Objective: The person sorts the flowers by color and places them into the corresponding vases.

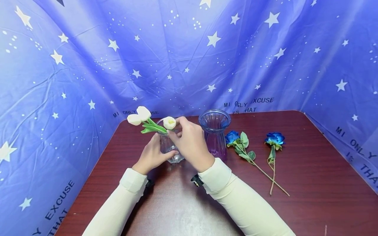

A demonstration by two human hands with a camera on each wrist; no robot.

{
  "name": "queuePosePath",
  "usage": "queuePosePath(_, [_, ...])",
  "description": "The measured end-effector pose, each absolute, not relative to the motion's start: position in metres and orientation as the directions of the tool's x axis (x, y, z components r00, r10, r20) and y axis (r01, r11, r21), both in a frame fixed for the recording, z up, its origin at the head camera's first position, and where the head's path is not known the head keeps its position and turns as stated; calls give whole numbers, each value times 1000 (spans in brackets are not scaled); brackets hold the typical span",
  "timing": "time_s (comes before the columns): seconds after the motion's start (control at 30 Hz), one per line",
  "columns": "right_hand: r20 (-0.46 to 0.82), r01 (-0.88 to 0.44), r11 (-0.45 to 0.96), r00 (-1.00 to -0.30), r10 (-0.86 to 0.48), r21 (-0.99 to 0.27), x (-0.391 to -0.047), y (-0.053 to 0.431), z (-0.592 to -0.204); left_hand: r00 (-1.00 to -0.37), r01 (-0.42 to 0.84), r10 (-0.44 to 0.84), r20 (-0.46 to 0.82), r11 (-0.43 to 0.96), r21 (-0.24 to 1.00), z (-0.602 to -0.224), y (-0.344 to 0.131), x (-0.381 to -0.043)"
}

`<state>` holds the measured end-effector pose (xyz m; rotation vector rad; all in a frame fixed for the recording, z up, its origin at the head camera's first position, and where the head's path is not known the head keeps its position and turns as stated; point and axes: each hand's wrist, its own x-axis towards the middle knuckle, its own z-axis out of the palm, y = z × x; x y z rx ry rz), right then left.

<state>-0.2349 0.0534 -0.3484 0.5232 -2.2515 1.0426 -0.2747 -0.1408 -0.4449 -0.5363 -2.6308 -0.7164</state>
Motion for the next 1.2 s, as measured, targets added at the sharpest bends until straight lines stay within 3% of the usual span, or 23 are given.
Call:
queuePosePath(0.43, [627,-552,591,-773,-98,-588,-235,63,-355,-870,448,263,417,776,444,-448,-141,-277])
queuePosePath(0.8, [648,-611,564,-743,-167,-555,-220,86,-359,-891,418,259,374,792,445,-443,-141,-274])
queuePosePath(1.03, [635,-606,597,-747,-199,-526,-201,107,-354,-924,292,192,330,912,288,-425,-139,-255])
queuePosePath(1.2, [641,-597,640,-740,-206,-483,-191,125,-353,-970,166,147,194,982,86,-404,-137,-231])
